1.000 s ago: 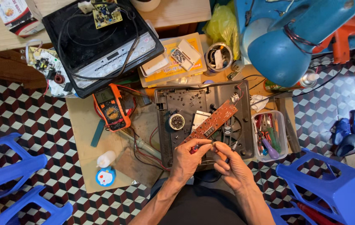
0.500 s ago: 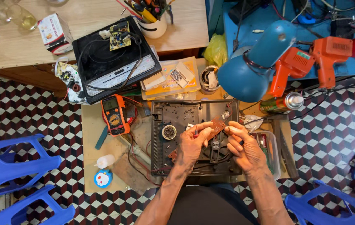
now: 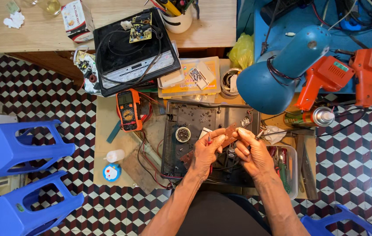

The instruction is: The person repairs an electronic circuit board by hand, using a multimeter to test connections and a soldering iron to solder wires. They repeatedly strip, twist, and solder wires to the board, testing the connections between steps.

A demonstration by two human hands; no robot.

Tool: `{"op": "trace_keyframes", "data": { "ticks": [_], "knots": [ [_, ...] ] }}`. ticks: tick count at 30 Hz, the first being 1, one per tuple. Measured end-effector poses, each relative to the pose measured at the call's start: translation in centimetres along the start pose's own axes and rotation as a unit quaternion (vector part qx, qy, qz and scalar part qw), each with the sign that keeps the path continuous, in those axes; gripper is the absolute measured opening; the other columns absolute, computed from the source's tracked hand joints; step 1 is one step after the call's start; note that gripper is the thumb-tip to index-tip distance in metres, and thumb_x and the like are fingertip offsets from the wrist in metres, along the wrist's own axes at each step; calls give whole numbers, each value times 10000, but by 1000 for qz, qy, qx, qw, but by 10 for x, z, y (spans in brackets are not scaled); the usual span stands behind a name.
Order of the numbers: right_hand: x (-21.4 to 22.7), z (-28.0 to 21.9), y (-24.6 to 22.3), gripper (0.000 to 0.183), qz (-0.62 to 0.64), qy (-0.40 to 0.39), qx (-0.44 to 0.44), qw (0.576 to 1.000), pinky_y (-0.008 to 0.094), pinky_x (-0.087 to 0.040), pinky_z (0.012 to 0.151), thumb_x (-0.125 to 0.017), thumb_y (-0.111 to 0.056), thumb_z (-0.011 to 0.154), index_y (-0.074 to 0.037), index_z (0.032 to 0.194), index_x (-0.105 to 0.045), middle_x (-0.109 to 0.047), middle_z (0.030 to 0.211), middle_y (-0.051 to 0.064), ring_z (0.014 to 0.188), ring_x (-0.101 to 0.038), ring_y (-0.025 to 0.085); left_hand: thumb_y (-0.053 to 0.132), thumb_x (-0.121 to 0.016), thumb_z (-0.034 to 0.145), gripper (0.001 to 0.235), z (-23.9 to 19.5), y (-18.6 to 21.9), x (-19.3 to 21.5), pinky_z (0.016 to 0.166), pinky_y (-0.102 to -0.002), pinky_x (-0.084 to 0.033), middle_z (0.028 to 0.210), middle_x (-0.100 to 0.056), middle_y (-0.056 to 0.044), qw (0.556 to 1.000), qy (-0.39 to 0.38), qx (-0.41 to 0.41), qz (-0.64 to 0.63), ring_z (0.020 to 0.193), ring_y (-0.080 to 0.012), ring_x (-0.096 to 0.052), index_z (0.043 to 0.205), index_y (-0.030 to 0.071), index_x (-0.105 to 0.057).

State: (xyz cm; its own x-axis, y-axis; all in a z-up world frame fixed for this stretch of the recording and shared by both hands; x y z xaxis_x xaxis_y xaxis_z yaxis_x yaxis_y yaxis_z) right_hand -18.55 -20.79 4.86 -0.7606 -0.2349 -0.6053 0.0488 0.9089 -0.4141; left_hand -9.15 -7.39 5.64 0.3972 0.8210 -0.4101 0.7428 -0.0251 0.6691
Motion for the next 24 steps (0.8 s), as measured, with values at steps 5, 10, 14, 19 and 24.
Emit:
{"op": "trace_keyframes", "data": {
  "ticks": [5,10,14,19,24],
  "knots": [
    [-11,-6,2,137,-32,18,25,999,183,-296,421,-664,-161,965,-50,1044,-660,-689,935,41,505,-391,32,154,-748,946,414,-1,12,-2,634,-158,-446,882,-698,25,997,-21,-74,-12,657,-22,-553,1306,-22,-643],
    [-15,-8,5,136,-43,28,58,997,184,-295,420,-676,-173,975,-46,1022,-662,-677,914,23,508,-411,32,138,-730,961,393,5,23,-10,633,-177,-499,963,-758,-58,994,-34,-106,7,654,-45,-597,1289,-64,-653],
    [-20,-12,5,151,-44,21,99,994,192,-306,415,-678,-184,985,-33,1001,-676,-658,854,16,496,-422,32,129,-709,961,398,-1,31,-23,602,-195,-527,1021,-778,-99,990,-28,-123,66,643,-65,-630,1298,-73,-645],
    [-25,-20,1,201,-44,25,135,990,188,-283,378,-666,-209,1001,-13,957,-669,-669,831,28,477,-424,30,118,-679,984,440,-5,39,-36,615,-190,-535,1040,-786,-119,986,-58,-146,59,677,-56,-637,1364,-83,-583],
    [-30,-31,-2,162,-88,88,160,979,194,-273,367,-664,-168,977,-7,956,-674,-693,817,30,476,-442,34,116,-685,975,481,-6,39,-36,603,-181,-531,1027,-786,-108,986,-64,-136,71,671,-54,-638,1394,-79,-553]
  ]
}}
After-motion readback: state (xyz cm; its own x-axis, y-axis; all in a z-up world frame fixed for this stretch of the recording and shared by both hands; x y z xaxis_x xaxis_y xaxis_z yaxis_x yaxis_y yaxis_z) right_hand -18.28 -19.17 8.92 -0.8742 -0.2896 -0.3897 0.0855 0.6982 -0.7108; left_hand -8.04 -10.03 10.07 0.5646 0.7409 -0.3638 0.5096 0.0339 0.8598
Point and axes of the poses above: each hand's wrist, its own z-axis towards the middle knuckle, its own x-axis out of the back of the hand, y = z × x, the point moved 4 cm from there along z, towards the middle knuckle
